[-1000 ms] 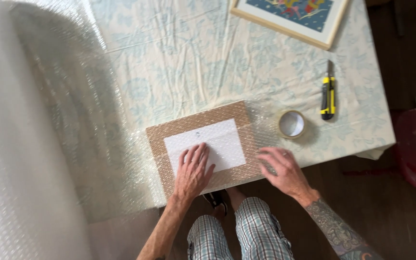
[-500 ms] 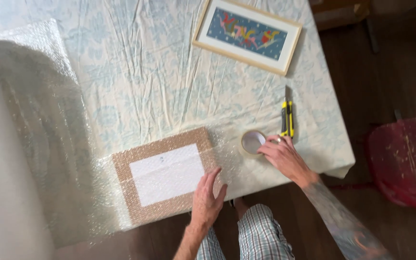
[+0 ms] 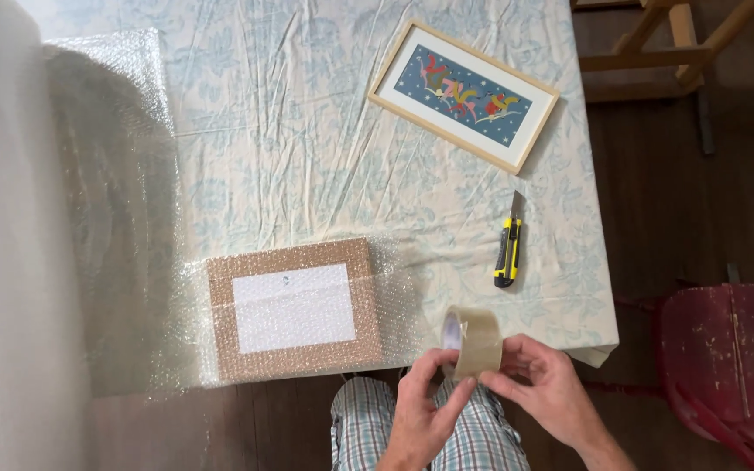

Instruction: Wrapping framed artwork in bubble wrap and securing it with tape.

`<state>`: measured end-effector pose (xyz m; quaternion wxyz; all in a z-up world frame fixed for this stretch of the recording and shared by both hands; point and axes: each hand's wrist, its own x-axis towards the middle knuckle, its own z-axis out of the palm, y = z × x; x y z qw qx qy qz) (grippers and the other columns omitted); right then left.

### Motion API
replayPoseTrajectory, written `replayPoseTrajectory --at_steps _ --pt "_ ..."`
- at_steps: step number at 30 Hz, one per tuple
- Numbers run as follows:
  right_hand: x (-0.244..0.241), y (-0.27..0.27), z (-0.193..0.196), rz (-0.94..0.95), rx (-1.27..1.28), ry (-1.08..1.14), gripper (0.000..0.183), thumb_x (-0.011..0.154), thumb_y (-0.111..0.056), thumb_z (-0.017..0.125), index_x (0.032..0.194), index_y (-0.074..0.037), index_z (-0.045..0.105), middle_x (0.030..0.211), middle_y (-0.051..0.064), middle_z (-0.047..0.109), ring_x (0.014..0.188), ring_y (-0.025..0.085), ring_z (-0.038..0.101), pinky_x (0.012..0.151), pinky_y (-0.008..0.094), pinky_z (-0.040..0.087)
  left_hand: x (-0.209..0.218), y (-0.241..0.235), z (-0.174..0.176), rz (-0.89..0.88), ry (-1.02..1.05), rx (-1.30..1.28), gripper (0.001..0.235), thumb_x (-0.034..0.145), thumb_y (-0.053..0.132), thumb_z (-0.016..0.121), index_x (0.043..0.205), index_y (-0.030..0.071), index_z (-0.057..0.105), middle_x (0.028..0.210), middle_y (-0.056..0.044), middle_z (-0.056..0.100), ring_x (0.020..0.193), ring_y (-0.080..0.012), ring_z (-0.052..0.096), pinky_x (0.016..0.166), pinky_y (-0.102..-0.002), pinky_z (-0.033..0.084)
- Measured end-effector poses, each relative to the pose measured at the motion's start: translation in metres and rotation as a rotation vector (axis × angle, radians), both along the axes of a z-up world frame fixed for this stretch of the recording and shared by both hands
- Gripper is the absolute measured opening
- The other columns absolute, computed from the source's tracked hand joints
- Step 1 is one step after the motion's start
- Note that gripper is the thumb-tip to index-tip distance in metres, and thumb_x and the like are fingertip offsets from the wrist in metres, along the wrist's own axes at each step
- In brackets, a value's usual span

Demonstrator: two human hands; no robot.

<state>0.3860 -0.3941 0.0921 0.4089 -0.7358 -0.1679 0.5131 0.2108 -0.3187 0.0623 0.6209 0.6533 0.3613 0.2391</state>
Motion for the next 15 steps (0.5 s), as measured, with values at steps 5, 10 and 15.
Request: replayPoseTrajectory --at_steps 5,10,15 --pt "0.012 -0.003 0.03 0.173 0.158 -0.367 0.043 0.067 -0.014 0.096 0.104 -0.015 0.075 0.101 -0.004 0.075 0.072 0.011 0.069 0.077 0.023 0.063 -0.006 -0.003 0.026 -0.028 0.015 0.285 0.022 0.095 0.011 0.068 0.114 0.007 0.059 0.105 -0.009 0.066 0.09 -0.0245 0.061 0.079 -0.037 0.049" --pt "0.0 0.011 0.062 0.309 0.272 -0.347 0.034 0.076 -0.016 0.086 0.11 -0.014 0.084 0.112 0.001 0.081 0.111 0.014 0.076 0.101 0.031 0.056 -0.017 -0.003 0.052 0.016 0.142 0.644 0.02 0.09 0.006 0.069 0.109 0.007 0.061 0.095 -0.006 0.067 0.085 -0.0251 0.064 0.089 -0.041 0.05" --pt "-0.024 0.022 0.062 0.267 0.34 -0.383 0.022 0.075 -0.013 0.087 0.097 -0.011 0.083 0.1 0.001 0.082 0.099 0.012 0.078 0.092 0.025 0.06 -0.029 -0.005 0.062 0.013 0.22 0.774 0.024 0.09 0.006 0.066 0.113 0.008 0.061 0.093 -0.005 0.067 0.079 -0.0218 0.063 0.084 -0.04 0.048"
